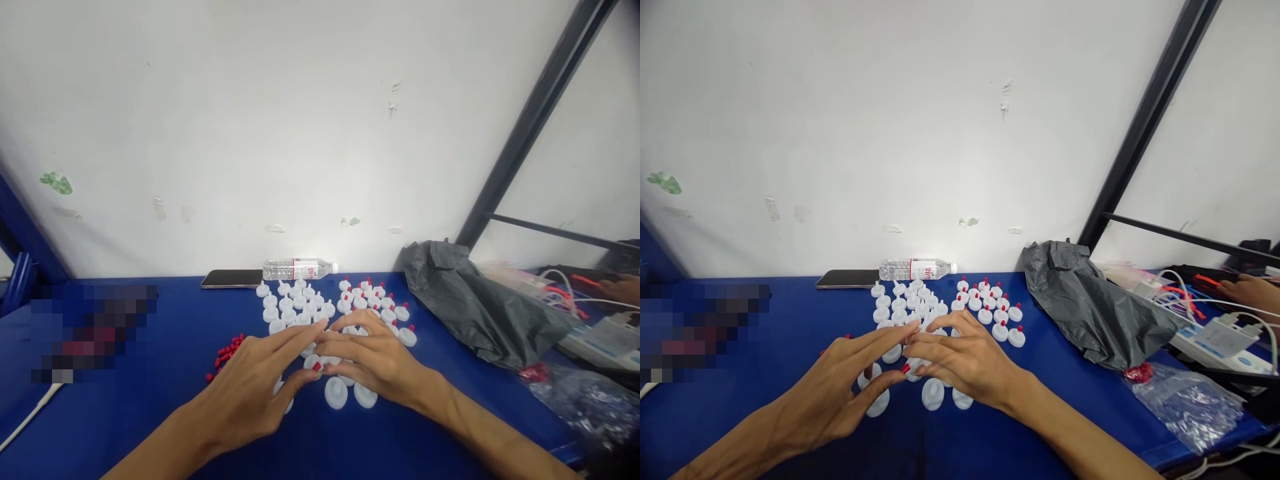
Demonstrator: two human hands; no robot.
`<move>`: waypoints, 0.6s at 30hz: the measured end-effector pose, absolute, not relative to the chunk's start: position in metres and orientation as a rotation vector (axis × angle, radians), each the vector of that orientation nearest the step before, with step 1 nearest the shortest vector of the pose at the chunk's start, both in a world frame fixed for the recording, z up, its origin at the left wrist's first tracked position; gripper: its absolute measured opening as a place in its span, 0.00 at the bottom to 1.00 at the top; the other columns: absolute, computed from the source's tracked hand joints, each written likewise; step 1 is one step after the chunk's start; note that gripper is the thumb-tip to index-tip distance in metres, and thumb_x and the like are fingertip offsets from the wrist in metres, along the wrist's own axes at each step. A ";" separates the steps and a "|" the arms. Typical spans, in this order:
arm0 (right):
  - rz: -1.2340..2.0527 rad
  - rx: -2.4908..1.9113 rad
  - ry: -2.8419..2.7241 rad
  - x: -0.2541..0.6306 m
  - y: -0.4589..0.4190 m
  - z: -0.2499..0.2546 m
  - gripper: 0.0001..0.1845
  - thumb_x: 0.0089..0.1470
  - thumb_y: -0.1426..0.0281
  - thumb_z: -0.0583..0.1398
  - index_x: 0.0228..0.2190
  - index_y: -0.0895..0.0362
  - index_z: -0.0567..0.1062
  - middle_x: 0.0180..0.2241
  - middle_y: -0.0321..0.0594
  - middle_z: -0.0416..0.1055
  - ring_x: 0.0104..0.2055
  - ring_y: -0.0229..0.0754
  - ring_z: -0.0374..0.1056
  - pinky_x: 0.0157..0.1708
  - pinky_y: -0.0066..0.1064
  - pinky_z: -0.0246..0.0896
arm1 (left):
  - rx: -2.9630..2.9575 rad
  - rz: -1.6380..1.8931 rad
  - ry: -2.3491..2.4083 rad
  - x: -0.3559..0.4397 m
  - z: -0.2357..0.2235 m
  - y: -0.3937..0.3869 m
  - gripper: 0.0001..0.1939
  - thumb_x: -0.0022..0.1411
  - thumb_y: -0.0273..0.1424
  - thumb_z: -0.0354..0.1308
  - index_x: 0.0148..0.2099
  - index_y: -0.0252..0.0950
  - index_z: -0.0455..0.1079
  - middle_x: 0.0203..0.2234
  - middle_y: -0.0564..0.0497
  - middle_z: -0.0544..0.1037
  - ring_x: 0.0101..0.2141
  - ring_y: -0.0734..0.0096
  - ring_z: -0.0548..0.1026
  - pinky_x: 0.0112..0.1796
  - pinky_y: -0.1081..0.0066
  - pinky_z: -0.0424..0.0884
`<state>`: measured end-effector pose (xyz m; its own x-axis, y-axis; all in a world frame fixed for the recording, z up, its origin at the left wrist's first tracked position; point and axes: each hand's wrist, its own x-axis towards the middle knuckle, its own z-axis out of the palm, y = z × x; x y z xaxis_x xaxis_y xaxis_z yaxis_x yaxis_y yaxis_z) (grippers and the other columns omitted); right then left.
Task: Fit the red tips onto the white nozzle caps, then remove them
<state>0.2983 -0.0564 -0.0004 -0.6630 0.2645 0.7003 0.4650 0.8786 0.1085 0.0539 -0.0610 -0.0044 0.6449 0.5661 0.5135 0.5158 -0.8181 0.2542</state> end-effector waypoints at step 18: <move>-0.501 -0.326 -2.299 0.291 -0.063 -0.003 0.13 0.66 0.74 0.54 0.43 0.56 0.79 0.46 0.29 0.78 0.45 0.38 0.67 0.49 0.35 0.60 | 2.484 0.739 0.957 0.055 -0.009 -0.074 0.37 0.59 0.42 0.61 0.66 0.59 0.50 0.50 0.57 0.77 0.32 0.72 0.78 0.43 0.65 0.76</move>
<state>0.2910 -0.0633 -0.0033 -0.6879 0.0821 0.7212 0.3745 0.8913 0.2557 0.0551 -0.0745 -0.0093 0.6303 0.7000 0.3359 0.5020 -0.6974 0.5114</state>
